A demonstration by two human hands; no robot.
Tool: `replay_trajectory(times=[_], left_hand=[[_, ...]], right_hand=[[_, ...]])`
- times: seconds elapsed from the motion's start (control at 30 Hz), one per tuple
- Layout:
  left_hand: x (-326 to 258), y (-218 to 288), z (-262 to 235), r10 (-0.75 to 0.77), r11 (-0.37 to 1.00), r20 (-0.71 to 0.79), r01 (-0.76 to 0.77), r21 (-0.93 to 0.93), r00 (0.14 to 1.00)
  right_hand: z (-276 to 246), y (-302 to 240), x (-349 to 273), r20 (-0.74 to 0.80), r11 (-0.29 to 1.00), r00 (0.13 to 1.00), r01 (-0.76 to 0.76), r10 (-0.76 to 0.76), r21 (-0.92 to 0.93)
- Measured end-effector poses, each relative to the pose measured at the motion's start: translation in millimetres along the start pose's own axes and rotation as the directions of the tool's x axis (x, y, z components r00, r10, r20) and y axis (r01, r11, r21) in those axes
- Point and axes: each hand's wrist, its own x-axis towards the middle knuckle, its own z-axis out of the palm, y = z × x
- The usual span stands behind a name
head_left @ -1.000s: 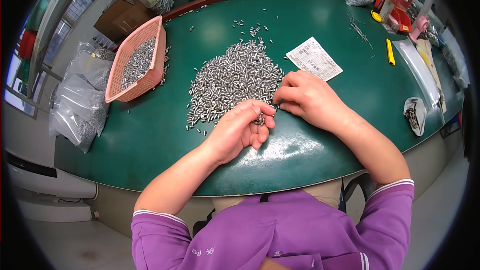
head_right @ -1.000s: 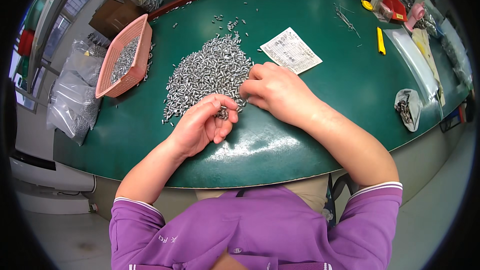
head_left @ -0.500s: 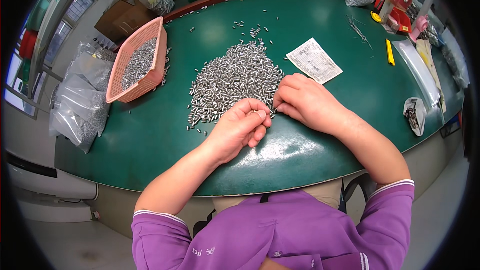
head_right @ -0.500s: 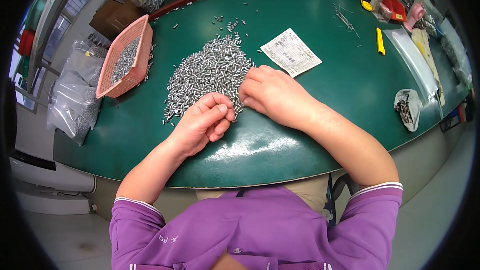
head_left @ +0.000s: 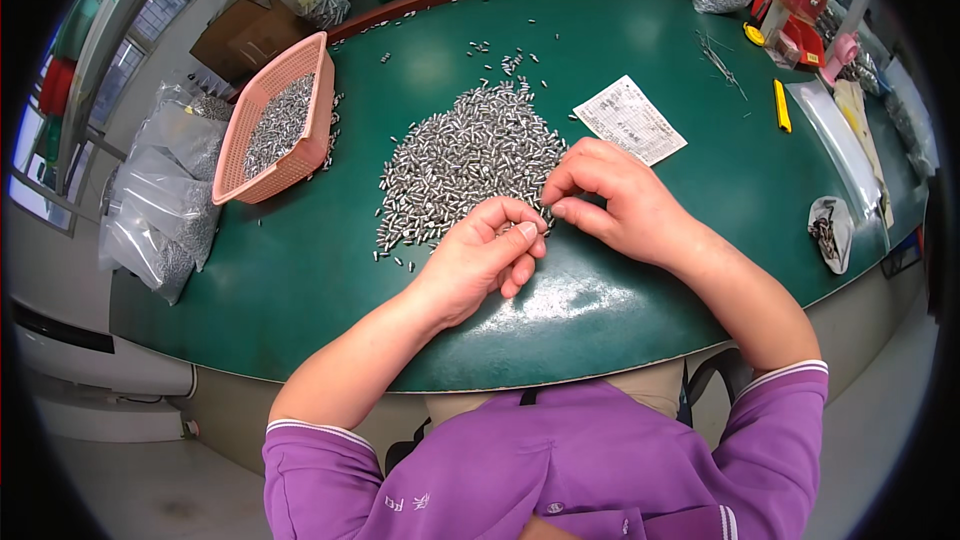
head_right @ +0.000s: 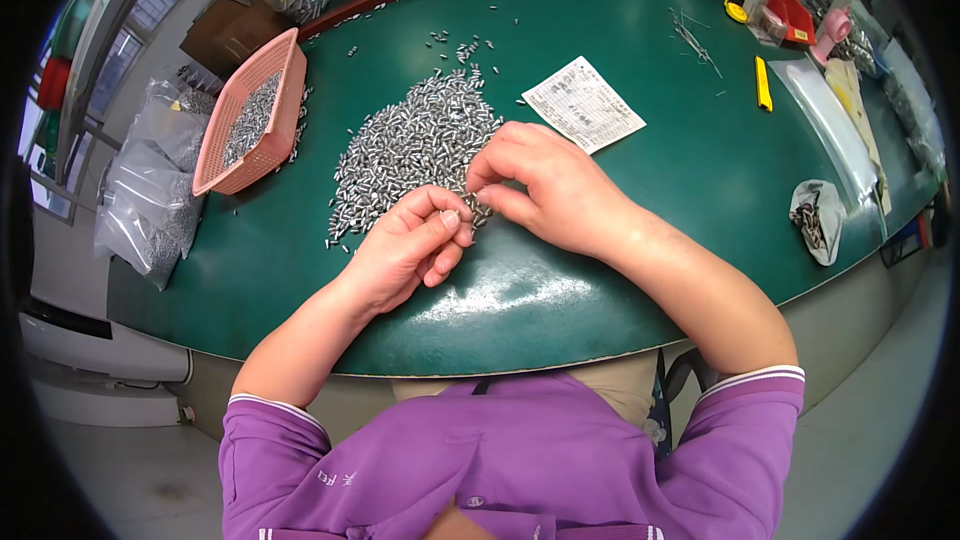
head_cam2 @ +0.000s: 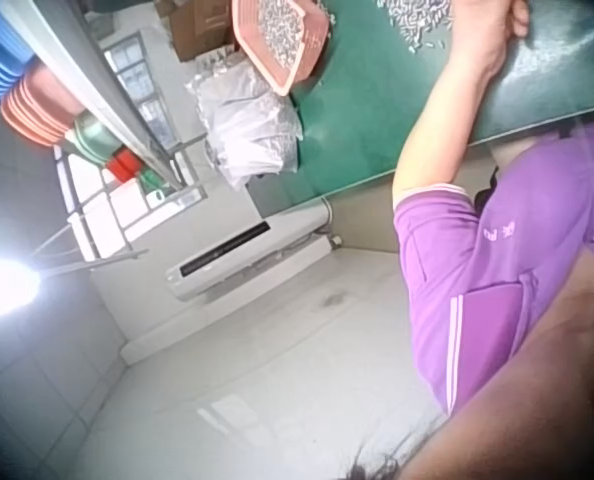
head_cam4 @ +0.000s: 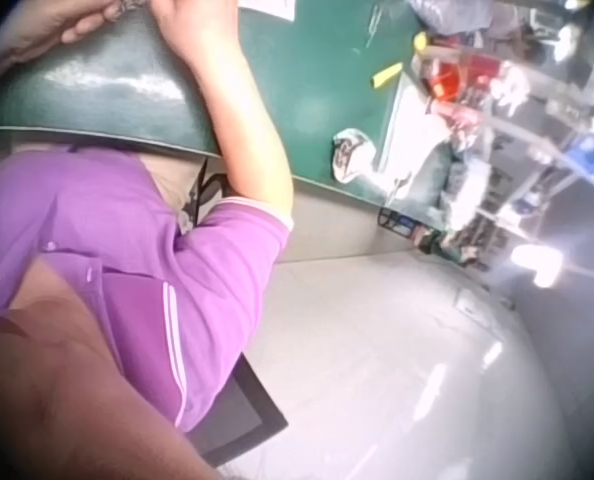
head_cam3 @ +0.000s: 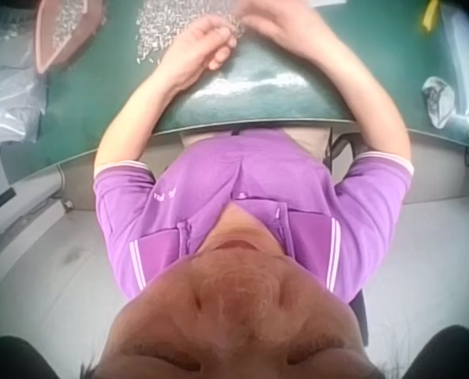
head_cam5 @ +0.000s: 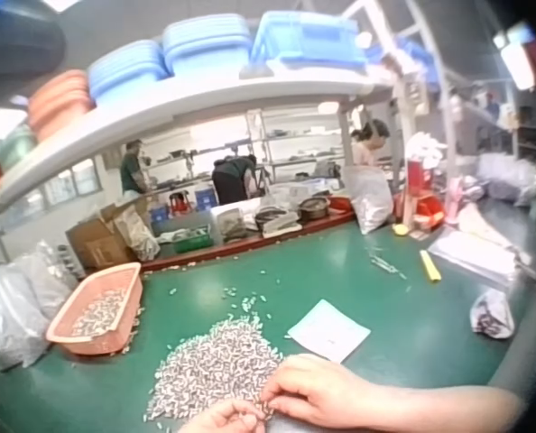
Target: Sorting or inspecting small metallic hardware components on a workbench.
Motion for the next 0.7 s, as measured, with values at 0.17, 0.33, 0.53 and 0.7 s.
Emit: replay_trajectory(times=[0.17, 0.33, 0.53, 0.7], left_hand=[[0.5, 0.3, -0.8, -0.008, 0.999, 0.003, 0.008, -0.034, 1.000], [0.6, 1.4, 0.2, 0.015, 0.996, -0.005, -0.015, -0.090, 1.000], [-1.3, 2.6, 1.2, -0.011, 1.000, -0.038, 0.011, -0.005, 0.999], [-1.6, 2.9, 3.8, -0.041, 0.997, 0.001, 0.041, 0.060, 0.999]], right_hand=[[0.1, 3.6, -5.2, 0.101, 0.992, 0.994, -0.030, 0.043, -0.126], [1.5, 2.6, -4.8, 0.160, 0.975, 0.987, 0.037, -0.002, -0.217], [0.5, -3.1, -1.1, 0.086, 0.991, 0.996, 0.044, -0.034, -0.124], [0.2, -10.3, 1.4, 0.039, 0.990, 0.991, 0.132, -0.130, -0.056]])
